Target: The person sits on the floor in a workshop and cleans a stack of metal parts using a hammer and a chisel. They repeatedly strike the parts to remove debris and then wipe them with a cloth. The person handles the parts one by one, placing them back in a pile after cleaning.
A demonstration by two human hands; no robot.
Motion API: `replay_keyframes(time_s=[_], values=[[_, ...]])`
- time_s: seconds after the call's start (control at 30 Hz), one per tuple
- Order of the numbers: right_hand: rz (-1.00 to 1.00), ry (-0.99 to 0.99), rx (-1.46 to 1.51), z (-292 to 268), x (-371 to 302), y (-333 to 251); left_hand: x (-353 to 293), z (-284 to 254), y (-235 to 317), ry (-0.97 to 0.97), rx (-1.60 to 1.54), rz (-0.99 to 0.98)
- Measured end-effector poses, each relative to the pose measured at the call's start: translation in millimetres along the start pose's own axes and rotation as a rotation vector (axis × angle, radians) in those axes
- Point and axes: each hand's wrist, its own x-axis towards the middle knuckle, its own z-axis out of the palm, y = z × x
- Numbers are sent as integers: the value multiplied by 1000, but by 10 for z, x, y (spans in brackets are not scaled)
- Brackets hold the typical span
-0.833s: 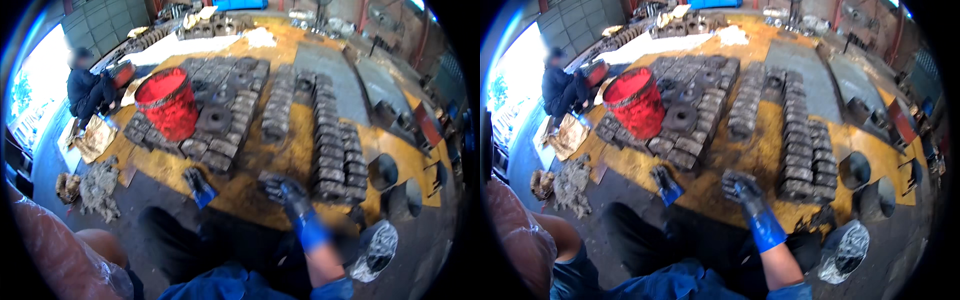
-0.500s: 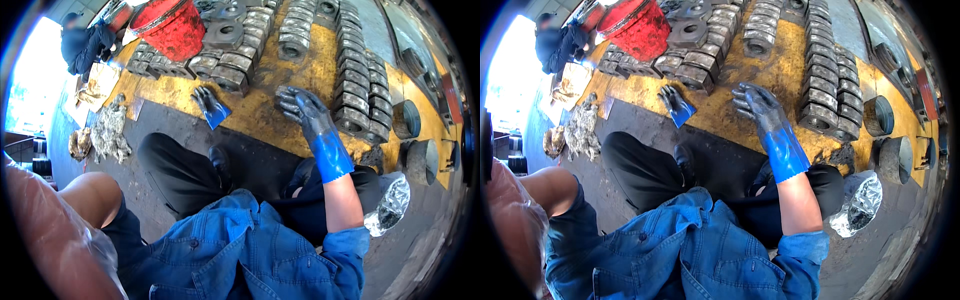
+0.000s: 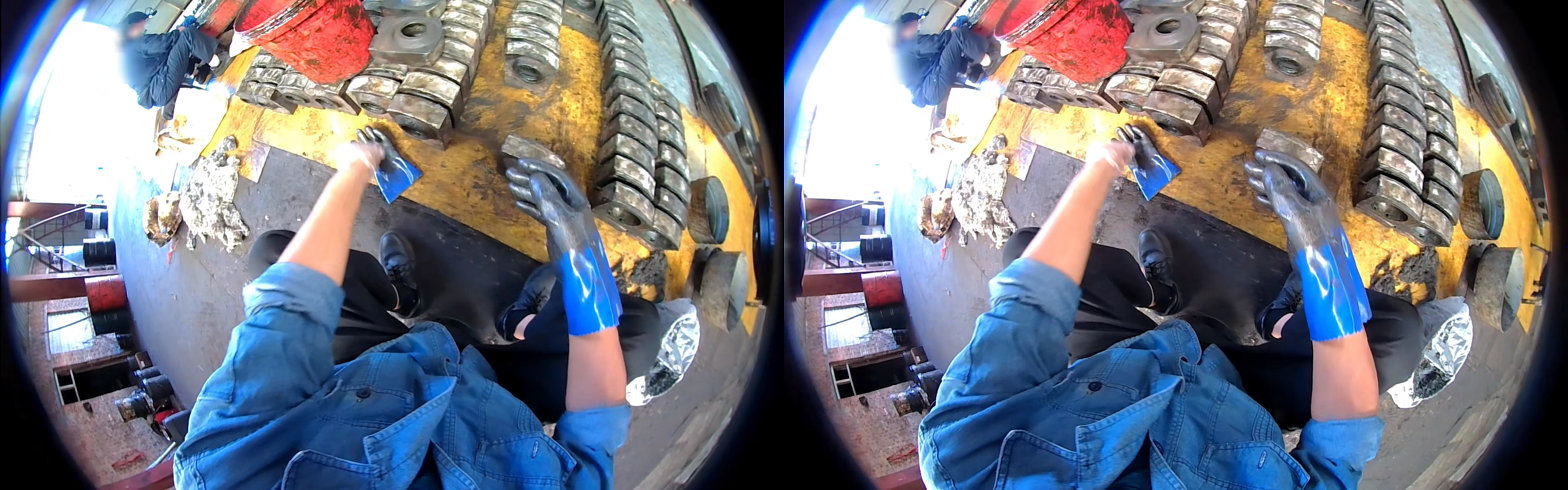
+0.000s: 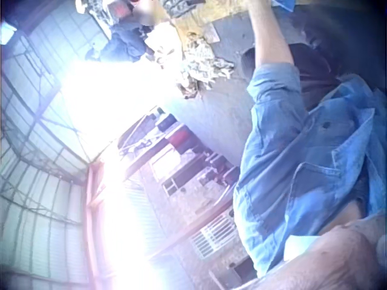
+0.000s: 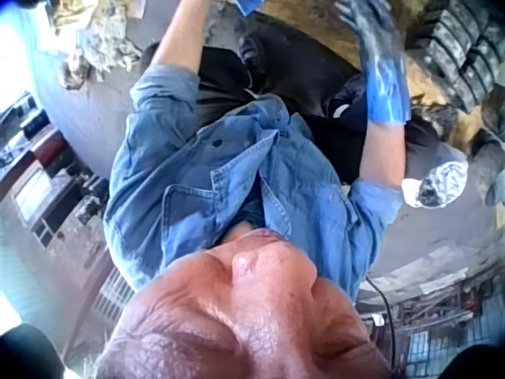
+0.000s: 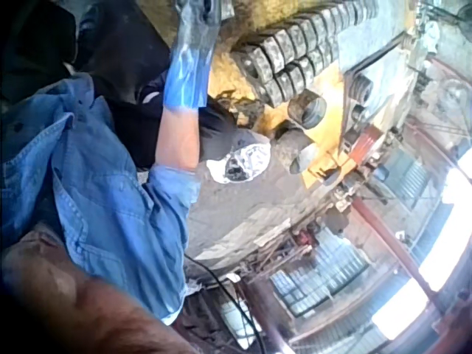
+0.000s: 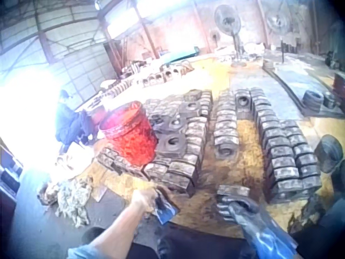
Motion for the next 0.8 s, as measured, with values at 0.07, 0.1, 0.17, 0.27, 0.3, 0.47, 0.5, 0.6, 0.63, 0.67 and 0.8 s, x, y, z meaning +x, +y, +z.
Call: replay_keyframes(time_s=[0.07, 0.1, 0.17, 0.27, 0.3, 0.47, 0.5, 0.6, 0.63, 0.67, 0.8], values=[[-4, 18, -33, -12, 43, 64, 254, 919, 96, -226, 59, 53], [-15, 41, -71, -35, 66, 96, 322, 1254, 155, -310, -11, 8], [39, 63, -39, -73, 95, 158, 385, 1566, 301, -465, -416, -247], [-19, 26, -192, -69, 123, 221, 432, 1753, 340, -492, -720, -546], [-12, 12, -185, -34, 133, 220, 462, 1845, 269, -520, -719, -606], [2, 66, -371, -85, 169, 358, 527, 1675, 513, -451, -1208, -950], [23, 57, -393, -74, 192, 386, 555, 1775, 452, -415, -773, -650], [51, 82, -368, -96, 231, 479, 553, 1701, 490, -357, -246, -233], [65, 67, -344, -85, 250, 538, 471, 1619, 409, -340, -139, -159], [72, 79, -347, -100, 238, 549, 479, 1547, 445, -343, -139, -145], [-22, 120, -462, -118, 219, 530, 523, 1488, 472, -467, -397, -317]])
